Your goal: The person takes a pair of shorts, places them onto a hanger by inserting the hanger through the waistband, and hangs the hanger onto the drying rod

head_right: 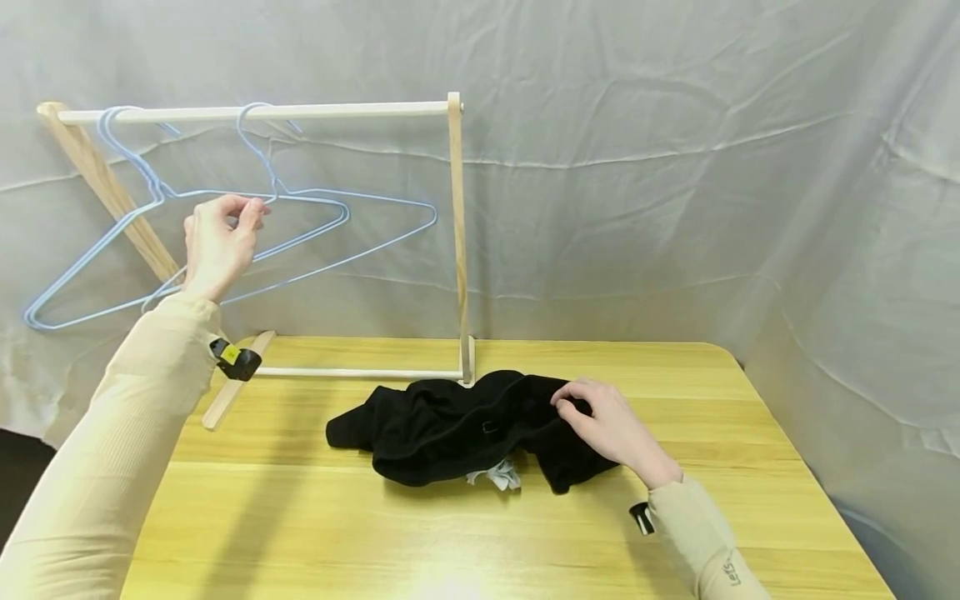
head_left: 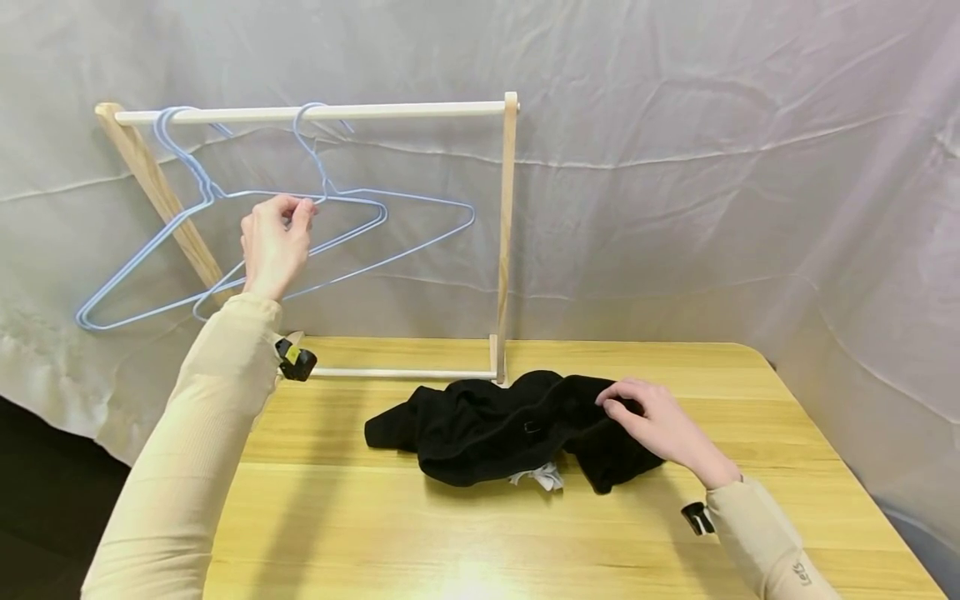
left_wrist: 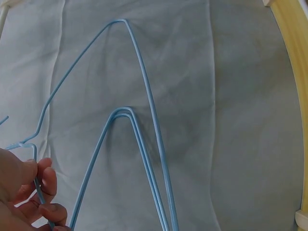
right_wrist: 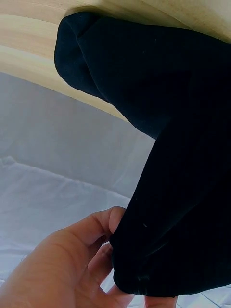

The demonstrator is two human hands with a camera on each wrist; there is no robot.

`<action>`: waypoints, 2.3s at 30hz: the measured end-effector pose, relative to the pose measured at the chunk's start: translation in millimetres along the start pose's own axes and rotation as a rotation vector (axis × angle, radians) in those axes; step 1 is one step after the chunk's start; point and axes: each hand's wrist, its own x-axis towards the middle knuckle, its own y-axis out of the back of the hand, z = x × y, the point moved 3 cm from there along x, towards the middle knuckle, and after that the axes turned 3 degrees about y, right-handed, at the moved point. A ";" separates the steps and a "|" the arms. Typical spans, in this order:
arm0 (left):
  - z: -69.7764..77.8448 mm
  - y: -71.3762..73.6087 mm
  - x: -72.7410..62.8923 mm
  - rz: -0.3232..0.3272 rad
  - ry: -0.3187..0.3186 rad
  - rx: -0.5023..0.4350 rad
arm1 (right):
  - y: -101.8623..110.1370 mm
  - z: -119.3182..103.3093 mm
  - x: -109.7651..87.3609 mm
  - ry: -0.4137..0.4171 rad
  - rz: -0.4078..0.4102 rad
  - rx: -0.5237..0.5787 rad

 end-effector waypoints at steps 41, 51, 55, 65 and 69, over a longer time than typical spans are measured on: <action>-12.0 -7.9 -96.4 0.429 -0.071 -0.248 | -18.1 15.7 -8.2 -0.072 0.287 0.070; -19.3 -46.0 -172.7 0.309 -0.201 -0.218 | -29.4 15.0 -14.0 -0.092 0.371 0.145; -12.4 -58.8 -188.3 0.258 -0.243 -0.142 | -29.0 12.4 -13.0 -0.093 0.361 0.151; -9.6 -67.7 -194.4 0.174 -0.207 -0.099 | -28.6 9.1 -13.1 -0.089 0.389 0.176; -6.4 -72.0 -196.2 0.149 -0.239 -0.101 | -28.3 8.2 -13.8 -0.084 0.392 0.176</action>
